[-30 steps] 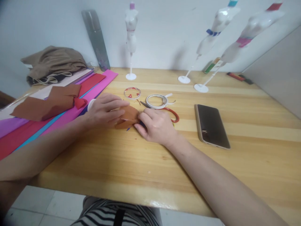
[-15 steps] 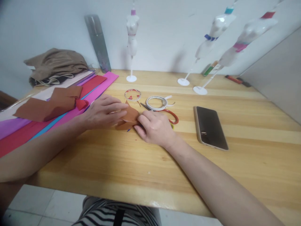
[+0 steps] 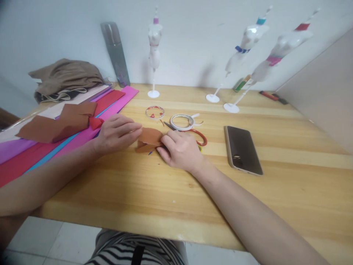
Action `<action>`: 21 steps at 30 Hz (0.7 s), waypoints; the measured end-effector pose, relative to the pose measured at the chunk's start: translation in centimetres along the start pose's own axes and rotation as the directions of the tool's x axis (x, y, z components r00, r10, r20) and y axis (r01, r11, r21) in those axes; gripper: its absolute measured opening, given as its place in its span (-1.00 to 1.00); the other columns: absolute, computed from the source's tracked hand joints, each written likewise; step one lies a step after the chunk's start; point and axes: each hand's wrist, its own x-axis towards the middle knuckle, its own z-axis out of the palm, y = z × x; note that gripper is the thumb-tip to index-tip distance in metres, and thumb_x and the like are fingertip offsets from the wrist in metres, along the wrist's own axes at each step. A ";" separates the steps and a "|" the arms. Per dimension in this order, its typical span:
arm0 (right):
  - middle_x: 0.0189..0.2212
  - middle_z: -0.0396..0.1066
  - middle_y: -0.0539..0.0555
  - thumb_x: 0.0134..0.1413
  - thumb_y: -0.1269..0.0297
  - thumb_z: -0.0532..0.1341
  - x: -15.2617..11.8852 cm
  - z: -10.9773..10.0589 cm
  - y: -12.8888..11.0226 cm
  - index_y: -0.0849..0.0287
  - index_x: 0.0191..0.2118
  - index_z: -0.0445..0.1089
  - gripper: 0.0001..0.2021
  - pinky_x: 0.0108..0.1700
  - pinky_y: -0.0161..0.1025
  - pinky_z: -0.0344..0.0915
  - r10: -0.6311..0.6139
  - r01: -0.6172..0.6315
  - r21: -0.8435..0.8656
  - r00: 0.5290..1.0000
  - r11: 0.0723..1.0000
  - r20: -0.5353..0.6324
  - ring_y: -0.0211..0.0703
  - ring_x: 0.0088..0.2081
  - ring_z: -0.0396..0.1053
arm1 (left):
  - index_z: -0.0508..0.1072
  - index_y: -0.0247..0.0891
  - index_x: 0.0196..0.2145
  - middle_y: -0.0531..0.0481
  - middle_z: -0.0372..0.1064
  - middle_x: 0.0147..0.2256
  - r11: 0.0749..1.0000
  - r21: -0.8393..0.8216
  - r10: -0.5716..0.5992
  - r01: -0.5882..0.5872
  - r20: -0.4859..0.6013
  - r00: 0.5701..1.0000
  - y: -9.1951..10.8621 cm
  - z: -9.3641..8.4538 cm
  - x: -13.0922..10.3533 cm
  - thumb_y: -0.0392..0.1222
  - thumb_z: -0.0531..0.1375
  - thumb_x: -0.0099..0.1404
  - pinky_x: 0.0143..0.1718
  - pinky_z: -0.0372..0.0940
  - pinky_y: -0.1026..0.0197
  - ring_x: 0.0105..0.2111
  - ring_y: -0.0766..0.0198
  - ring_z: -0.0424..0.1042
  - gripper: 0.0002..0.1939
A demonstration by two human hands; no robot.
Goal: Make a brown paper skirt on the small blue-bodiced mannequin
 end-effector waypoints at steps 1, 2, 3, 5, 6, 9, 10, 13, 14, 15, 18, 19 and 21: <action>-0.46 0.42 0.09 0.37 0.20 0.14 0.0 0.0 0.0 0.20 -0.32 0.48 -0.73 -0.37 -0.21 0.20 0.005 -0.005 0.004 1.000 1.000 0.003 -0.16 -0.45 0.30 | 0.44 -0.15 -0.15 0.02 0.64 -0.21 1.000 0.004 -0.010 0.010 -0.005 1.000 0.1 0.1 -0.1 -0.31 0.17 0.48 -0.24 0.34 0.17 -0.28 0.30 0.52 -0.91; -0.45 0.42 0.09 0.37 0.19 0.14 -0.1 0.0 0.0 0.19 -0.31 0.48 -0.73 -0.37 -0.20 0.20 0.007 -0.007 0.006 1.000 1.000 0.003 -0.15 -0.45 0.30 | 0.44 -0.15 -0.15 0.03 0.64 -0.22 1.000 0.009 -0.019 0.019 -0.012 1.000 0.2 0.3 -0.2 -0.30 0.17 0.48 -0.25 0.34 0.18 -0.28 0.30 0.52 -0.92; -0.46 0.42 0.09 0.37 0.19 0.13 -0.1 0.1 0.0 0.20 -0.31 0.48 -0.72 -0.37 -0.20 0.21 0.005 -0.005 0.004 1.000 1.000 -0.001 -0.15 -0.45 0.30 | 0.44 -0.15 -0.15 0.03 0.64 -0.21 0.999 0.014 -0.030 0.030 -0.018 0.999 0.3 0.4 -0.2 -0.29 0.17 0.48 -0.25 0.35 0.18 -0.28 0.30 0.52 -0.93; -0.47 0.41 0.09 0.38 0.18 0.12 -0.1 0.1 0.0 0.20 -0.33 0.47 -0.70 -0.37 -0.20 0.21 -0.003 0.003 -0.006 1.000 1.000 -0.012 -0.15 -0.45 0.29 | 0.43 -0.18 -0.12 0.02 0.65 -0.20 0.998 0.008 -0.055 0.055 -0.030 0.998 0.5 0.5 -0.1 -0.27 0.18 0.48 -0.26 0.36 0.19 -0.29 0.28 0.52 -0.94; -0.47 0.40 0.09 0.38 0.17 0.11 -0.1 0.1 0.0 0.20 -0.33 0.47 -0.69 -0.37 -0.21 0.21 -0.006 0.006 -0.013 1.000 1.000 -0.016 -0.15 -0.45 0.28 | 0.43 -0.21 -0.10 0.01 0.65 -0.20 0.998 -0.002 -0.064 0.064 -0.033 0.997 0.6 0.5 0.1 -0.27 0.19 0.47 -0.26 0.36 0.18 -0.29 0.27 0.51 -0.93; -0.48 0.38 0.09 0.37 0.19 0.13 -0.1 0.2 0.0 0.21 -0.35 0.46 -0.71 -0.38 -0.20 0.20 -0.014 0.013 -0.019 0.999 1.000 -0.032 -0.15 -0.45 0.26 | 0.43 -0.29 -0.08 -0.06 0.65 -0.20 0.997 -0.020 -0.080 0.080 -0.016 0.997 0.9 0.5 0.9 -0.25 0.24 0.45 -0.24 0.38 0.16 -0.28 0.22 0.49 -0.88; -0.47 0.38 0.09 0.36 0.20 0.15 -0.1 0.2 0.0 0.22 -0.34 0.46 -0.72 -0.38 -0.20 0.20 -0.015 0.014 -0.013 0.999 1.000 -0.035 -0.15 -0.45 0.27 | 0.42 -0.28 -0.11 -0.06 0.64 -0.21 0.996 -0.024 -0.081 0.081 -0.010 0.997 1.0 0.5 1.1 -0.26 0.24 0.45 -0.24 0.37 0.17 -0.29 0.22 0.49 -0.90; -0.45 0.38 0.08 0.36 0.21 0.17 -0.1 0.2 0.1 0.21 -0.31 0.47 -0.76 -0.37 -0.20 0.20 -0.014 0.014 0.010 0.999 1.000 -0.035 -0.14 -0.44 0.27 | 0.39 -0.21 -0.20 -0.02 0.61 -0.27 0.995 -0.038 -0.093 0.092 -0.021 0.995 1.0 0.6 1.1 -0.29 0.17 0.47 -0.30 0.32 0.17 -0.34 0.27 0.47 -0.96; -0.45 0.39 0.07 0.36 0.21 0.17 -0.1 0.2 0.1 0.21 -0.30 0.47 -0.76 -0.37 -0.20 0.20 -0.010 0.011 0.016 0.999 1.000 -0.034 -0.14 -0.43 0.27 | 0.39 -0.19 -0.21 0.00 0.60 -0.28 0.995 -0.042 -0.097 0.096 -0.035 0.995 0.9 0.7 0.9 -0.30 0.16 0.47 -0.32 0.30 0.17 -0.36 0.28 0.46 -0.94; -0.45 0.39 0.07 0.37 0.20 0.16 -0.2 0.2 0.1 0.21 -0.30 0.47 -0.76 -0.37 -0.20 0.20 -0.007 0.008 0.019 0.999 1.000 -0.032 -0.15 -0.43 0.27 | 0.38 -0.18 -0.21 0.01 0.60 -0.28 0.994 -0.044 -0.102 0.099 -0.050 0.994 0.9 0.8 0.7 -0.29 0.17 0.47 -0.33 0.29 0.17 -0.36 0.28 0.47 -0.94; -0.45 0.38 0.08 0.37 0.21 0.15 -0.2 0.1 0.1 0.20 -0.30 0.47 -0.75 -0.37 -0.20 0.19 -0.002 0.002 0.017 1.000 1.000 -0.025 -0.15 -0.44 0.25 | 0.40 -0.18 -0.17 -0.01 0.60 -0.27 0.995 -0.041 -0.099 0.096 -0.080 0.992 0.7 0.8 0.1 -0.27 0.23 0.43 -0.35 0.30 0.17 -0.35 0.26 0.48 -0.95; -0.46 0.38 0.08 0.37 0.21 0.14 -0.1 0.1 0.1 0.21 -0.31 0.47 -0.74 -0.37 -0.20 0.19 -0.003 0.003 0.016 1.000 1.000 -0.022 -0.15 -0.44 0.25 | 0.40 -0.19 -0.16 -0.01 0.60 -0.27 0.995 -0.039 -0.090 0.087 -0.077 0.993 0.6 0.8 -0.1 -0.26 0.24 0.43 -0.35 0.30 0.18 -0.35 0.26 0.48 -0.93; -0.46 0.38 0.08 0.37 0.21 0.13 -0.1 0.0 0.1 0.21 -0.31 0.47 -0.73 -0.37 -0.20 0.19 -0.005 0.005 0.012 1.000 1.000 -0.019 -0.15 -0.44 0.25 | 0.41 -0.18 -0.16 -0.01 0.60 -0.26 0.997 -0.021 -0.072 0.071 -0.056 0.996 0.5 0.6 -0.3 -0.24 0.24 0.43 -0.35 0.32 0.18 -0.35 0.27 0.48 -0.94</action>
